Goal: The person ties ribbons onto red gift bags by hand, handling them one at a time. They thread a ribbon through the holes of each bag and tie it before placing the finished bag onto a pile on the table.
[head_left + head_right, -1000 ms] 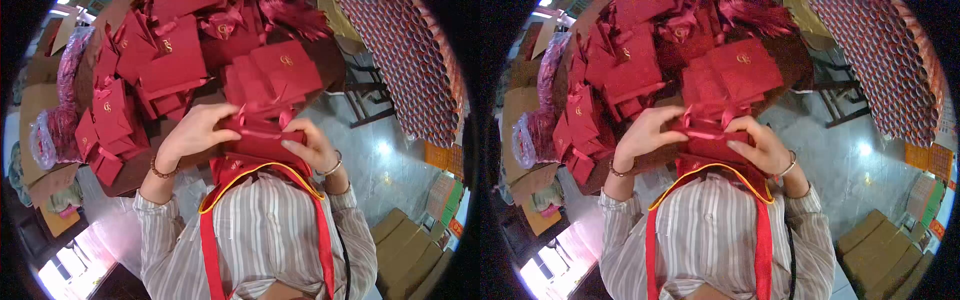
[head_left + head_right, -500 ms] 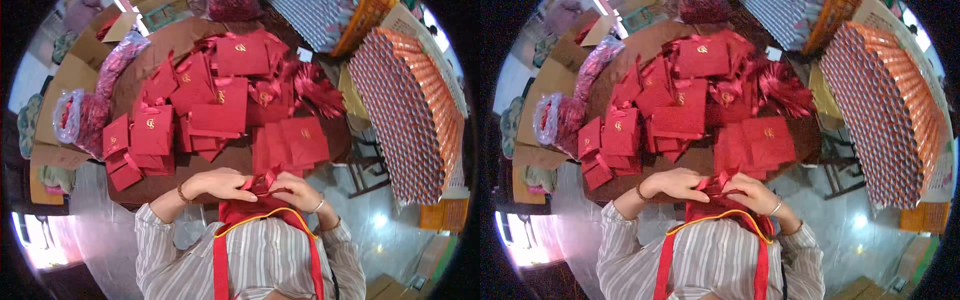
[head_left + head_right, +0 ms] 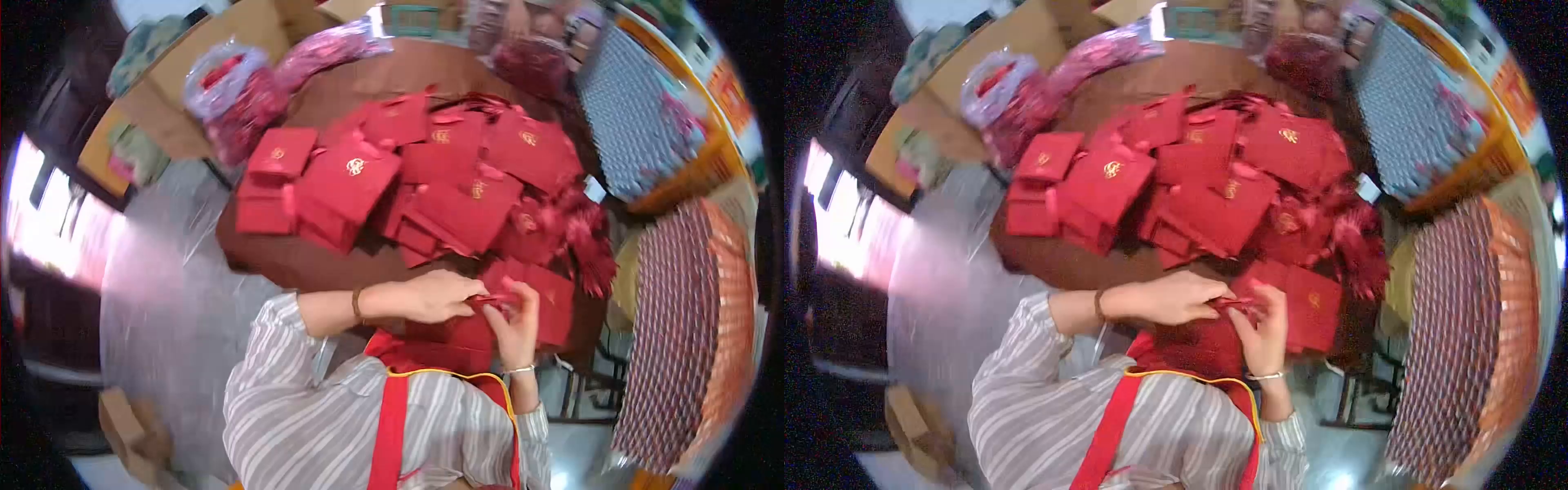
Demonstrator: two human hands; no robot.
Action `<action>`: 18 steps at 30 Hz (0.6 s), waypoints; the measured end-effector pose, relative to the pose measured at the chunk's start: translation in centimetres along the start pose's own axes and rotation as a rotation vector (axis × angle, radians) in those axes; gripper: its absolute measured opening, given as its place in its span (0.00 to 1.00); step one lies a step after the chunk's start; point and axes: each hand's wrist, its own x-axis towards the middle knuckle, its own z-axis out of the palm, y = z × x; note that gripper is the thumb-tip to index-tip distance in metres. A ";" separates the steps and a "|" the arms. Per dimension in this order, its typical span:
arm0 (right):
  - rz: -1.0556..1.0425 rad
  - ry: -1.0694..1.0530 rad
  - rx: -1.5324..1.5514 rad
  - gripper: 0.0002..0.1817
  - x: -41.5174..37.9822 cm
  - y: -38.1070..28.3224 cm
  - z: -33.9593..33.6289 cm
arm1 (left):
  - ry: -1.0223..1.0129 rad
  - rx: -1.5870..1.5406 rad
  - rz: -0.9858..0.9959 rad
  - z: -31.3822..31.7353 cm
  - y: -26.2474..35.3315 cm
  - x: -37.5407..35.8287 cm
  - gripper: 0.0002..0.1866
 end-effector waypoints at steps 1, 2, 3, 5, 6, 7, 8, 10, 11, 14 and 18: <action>0.108 0.016 0.149 0.20 0.1 -1.1 0.5 | -0.065 0.003 -0.006 -1.3 -0.5 -0.7 0.19; 0.115 0.005 0.073 0.20 0.2 -0.7 0.4 | -0.077 -0.003 -0.007 -2.4 -1.3 -1.8 0.18; 0.116 0.005 -0.002 0.20 0.4 -0.1 -0.1 | -0.075 -0.032 -0.033 -3.5 -2.4 -3.2 0.18; 0.100 -0.035 -0.030 0.17 0.7 1.3 -1.0 | -0.001 -0.080 -0.130 -6.0 -4.6 -6.5 0.17; 0.033 -0.086 -0.117 0.15 0.7 1.8 -1.5 | 0.044 -0.039 -0.189 -8.0 -4.2 -8.4 0.17; -0.035 -0.134 -0.204 0.12 0.7 2.2 -1.7 | 0.116 0.069 -0.153 -9.6 -5.4 -10.5 0.17; 0.096 -0.098 -0.155 0.08 0.3 1.7 -1.3 | 0.122 0.142 -0.368 -12.2 -3.7 -12.2 0.17; 0.109 -0.142 -0.164 0.08 0.1 2.5 -1.7 | 0.272 0.117 -0.313 -17.0 -4.6 -15.7 0.18; 0.121 -0.179 -0.176 0.08 0.1 2.7 -1.8 | 0.433 0.304 -0.313 -19.1 -5.0 -17.4 0.18; 0.163 -0.186 -0.121 0.06 0.1 2.3 -1.2 | 1.141 -0.375 -0.358 -24.3 -9.1 -21.1 0.21; 0.170 -0.185 -0.188 0.06 0.1 2.1 -0.9 | 1.553 -0.732 -0.198 -27.8 -13.9 -21.9 0.18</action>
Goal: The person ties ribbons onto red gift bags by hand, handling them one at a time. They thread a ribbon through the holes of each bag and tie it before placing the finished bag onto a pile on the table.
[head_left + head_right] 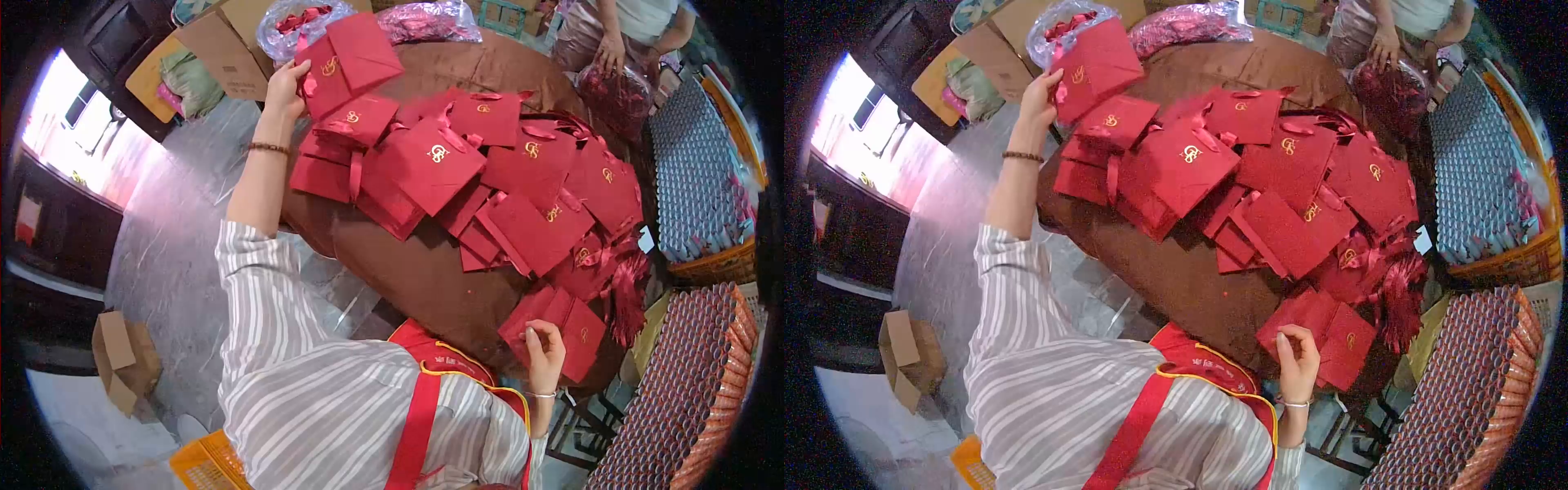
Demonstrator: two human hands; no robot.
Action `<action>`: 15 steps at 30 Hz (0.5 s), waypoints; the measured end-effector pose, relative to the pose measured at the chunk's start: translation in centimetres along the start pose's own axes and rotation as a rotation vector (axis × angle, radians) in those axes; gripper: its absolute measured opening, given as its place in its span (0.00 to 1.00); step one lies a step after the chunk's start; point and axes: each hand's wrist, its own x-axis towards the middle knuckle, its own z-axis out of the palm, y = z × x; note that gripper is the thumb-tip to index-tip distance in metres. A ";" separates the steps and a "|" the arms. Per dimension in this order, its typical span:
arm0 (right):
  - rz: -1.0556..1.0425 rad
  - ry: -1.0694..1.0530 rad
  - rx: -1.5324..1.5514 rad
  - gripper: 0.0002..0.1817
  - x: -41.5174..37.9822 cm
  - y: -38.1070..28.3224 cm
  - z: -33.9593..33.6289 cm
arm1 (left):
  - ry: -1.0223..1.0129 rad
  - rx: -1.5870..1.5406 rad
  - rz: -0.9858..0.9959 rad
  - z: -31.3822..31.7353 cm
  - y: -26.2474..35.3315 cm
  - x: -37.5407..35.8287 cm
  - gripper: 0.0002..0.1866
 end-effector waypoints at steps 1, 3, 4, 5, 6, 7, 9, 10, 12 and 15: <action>0.012 0.009 -0.004 0.05 -0.2 -0.3 0.0 | 0.038 -0.201 -0.042 -0.1 -1.2 0.7 0.20; 0.034 0.035 -0.011 0.05 -0.3 -0.4 -0.2 | -0.052 -0.241 -0.086 -0.7 -2.8 1.0 0.20; 0.011 0.051 -0.068 0.05 -0.6 -0.2 -0.5 | 0.030 -0.172 -0.095 -1.0 -3.4 0.6 0.21; -0.003 0.094 -0.130 0.05 -1.3 0.0 -1.1 | 0.085 -0.108 -0.116 -0.5 -4.5 0.2 0.22; -0.035 0.185 -0.165 0.05 -1.9 0.6 -1.6 | -0.026 0.013 -0.149 0.9 -3.6 -1.9 0.25; -0.018 0.272 -0.285 0.05 -2.7 0.5 -2.5 | -0.034 0.186 -0.152 2.8 -2.9 -4.7 0.27; -0.009 0.515 -0.467 0.06 -3.8 1.1 -5.2 | -0.331 0.151 -0.127 5.3 -3.4 -8.0 0.27; -0.023 0.634 -0.518 0.07 -4.7 1.7 -6.5 | -0.459 0.166 -0.180 5.7 -4.1 -8.3 0.26; -0.039 0.793 -0.659 0.11 -6.2 4.2 -9.5 | -0.615 0.214 -0.180 9.1 -5.3 -11.4 0.24; 0.092 0.912 -0.680 0.17 -8.3 9.5 -11.8 | -0.861 0.453 -0.222 11.1 -7.8 -12.9 0.23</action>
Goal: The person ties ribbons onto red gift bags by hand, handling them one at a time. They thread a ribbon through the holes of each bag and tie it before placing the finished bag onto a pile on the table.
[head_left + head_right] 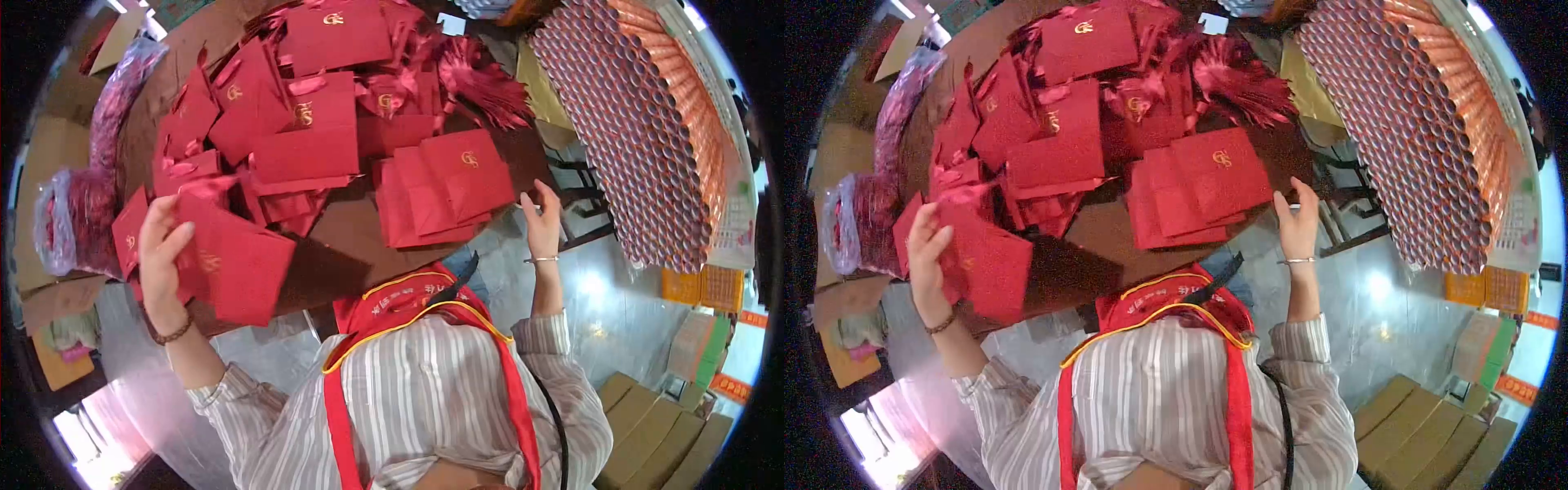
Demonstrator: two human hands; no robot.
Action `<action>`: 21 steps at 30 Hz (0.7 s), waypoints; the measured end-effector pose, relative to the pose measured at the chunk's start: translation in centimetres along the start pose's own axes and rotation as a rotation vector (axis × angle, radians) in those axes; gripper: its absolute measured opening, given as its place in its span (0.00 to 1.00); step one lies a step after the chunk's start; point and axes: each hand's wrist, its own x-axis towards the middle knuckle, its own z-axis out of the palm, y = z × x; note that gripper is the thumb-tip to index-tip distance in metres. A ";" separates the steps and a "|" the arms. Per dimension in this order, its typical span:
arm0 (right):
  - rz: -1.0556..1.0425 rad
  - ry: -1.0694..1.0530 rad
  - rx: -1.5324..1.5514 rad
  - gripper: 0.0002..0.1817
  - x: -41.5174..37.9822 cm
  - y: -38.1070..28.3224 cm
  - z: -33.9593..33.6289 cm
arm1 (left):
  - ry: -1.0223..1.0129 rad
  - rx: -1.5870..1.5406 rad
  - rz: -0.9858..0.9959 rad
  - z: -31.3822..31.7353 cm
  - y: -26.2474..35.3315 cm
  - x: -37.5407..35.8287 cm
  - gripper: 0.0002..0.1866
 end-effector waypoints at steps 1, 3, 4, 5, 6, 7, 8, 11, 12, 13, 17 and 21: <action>0.121 -0.008 0.007 0.21 0.0 0.6 0.2 | -0.031 0.028 -0.027 2.6 1.4 0.6 0.21; 0.333 -0.099 0.245 0.24 -0.1 0.1 0.5 | -0.215 0.131 -0.054 5.4 2.7 1.7 0.20; 0.539 -0.189 0.480 0.27 -0.2 -0.4 0.8 | -0.321 0.155 -0.080 5.9 2.4 2.5 0.19; 0.581 -0.227 0.433 0.28 -0.1 -0.7 1.4 | -0.312 0.164 -0.085 6.3 2.4 3.0 0.19; 0.572 -0.251 0.451 0.28 0.1 -1.2 1.5 | -0.365 0.178 -0.095 6.1 2.7 3.3 0.19; 0.604 -0.237 0.485 0.29 0.1 -1.6 1.3 | -0.399 0.202 -0.106 5.5 3.0 3.4 0.18; 0.629 -0.244 0.531 0.29 0.2 -1.9 1.6 | -0.277 0.144 -0.075 4.6 3.6 3.1 0.17; 0.656 -0.266 0.569 0.29 0.9 -0.9 1.8 | -0.095 0.021 -0.090 -1.5 5.7 3.3 0.17; 0.629 -0.258 0.598 0.30 1.0 -0.6 2.1 | -0.010 0.122 -0.052 -4.2 6.3 3.6 0.16; 0.594 -0.310 0.528 0.28 1.3 0.7 2.0 | 0.062 0.216 -0.017 -7.0 6.4 4.0 0.15; 0.390 -0.347 0.243 0.28 2.0 -0.4 2.6 | 0.044 0.589 -0.026 -16.4 5.7 5.9 0.17; 0.308 -0.370 0.122 0.29 2.2 1.8 3.5 | 0.000 1.019 0.025 -19.0 0.7 10.9 0.15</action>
